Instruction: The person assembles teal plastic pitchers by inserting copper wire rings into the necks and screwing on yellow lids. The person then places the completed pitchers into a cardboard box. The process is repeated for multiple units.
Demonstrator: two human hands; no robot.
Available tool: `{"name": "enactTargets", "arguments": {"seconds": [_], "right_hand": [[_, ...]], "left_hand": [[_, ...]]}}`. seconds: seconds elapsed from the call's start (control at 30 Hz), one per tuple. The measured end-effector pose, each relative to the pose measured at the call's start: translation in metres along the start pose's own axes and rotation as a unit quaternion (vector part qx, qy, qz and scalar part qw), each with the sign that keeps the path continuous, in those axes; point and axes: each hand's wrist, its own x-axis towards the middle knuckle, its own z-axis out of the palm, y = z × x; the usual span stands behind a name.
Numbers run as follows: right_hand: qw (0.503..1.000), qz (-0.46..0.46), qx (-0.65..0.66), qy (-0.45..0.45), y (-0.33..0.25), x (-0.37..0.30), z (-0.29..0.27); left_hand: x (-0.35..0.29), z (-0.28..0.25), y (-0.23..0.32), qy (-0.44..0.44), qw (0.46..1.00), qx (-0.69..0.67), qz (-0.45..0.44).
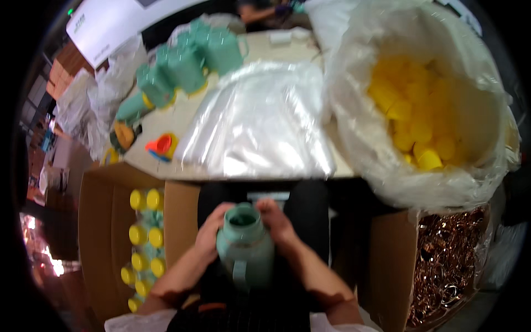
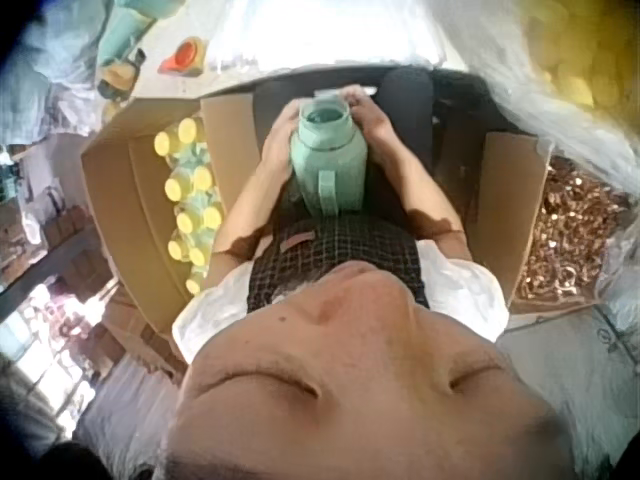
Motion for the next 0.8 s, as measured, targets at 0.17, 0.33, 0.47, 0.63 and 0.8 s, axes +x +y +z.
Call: {"name": "enactTargets", "arguments": {"seconds": [0.17,0.33,0.47,0.63,0.8], "right_hand": [[0.981,0.086,0.111,-0.138,-0.008,0.002,0.006],[0.912,-0.346,-0.221,-0.020,-0.030,-0.003,0.020],[0.957,-0.268,-0.110,0.032,-0.075,-0.039,-0.006],[0.749,-0.545,-0.364,0.098,-0.070,-0.093,0.004],[0.810,-0.459,-0.363,-0.045,-0.068,-0.095,-0.022]], "left_hand": [[0.017,-0.001,0.014,-0.053,0.989,-0.001,-0.140],[0.038,0.000,0.002,0.043,0.999,0.006,-0.006],[0.006,0.018,-0.019,0.269,0.935,0.163,0.165],[-0.041,0.027,-0.041,0.046,0.983,-0.068,-0.167],[-0.030,0.009,-0.060,0.059,0.965,-0.204,-0.153]]}}
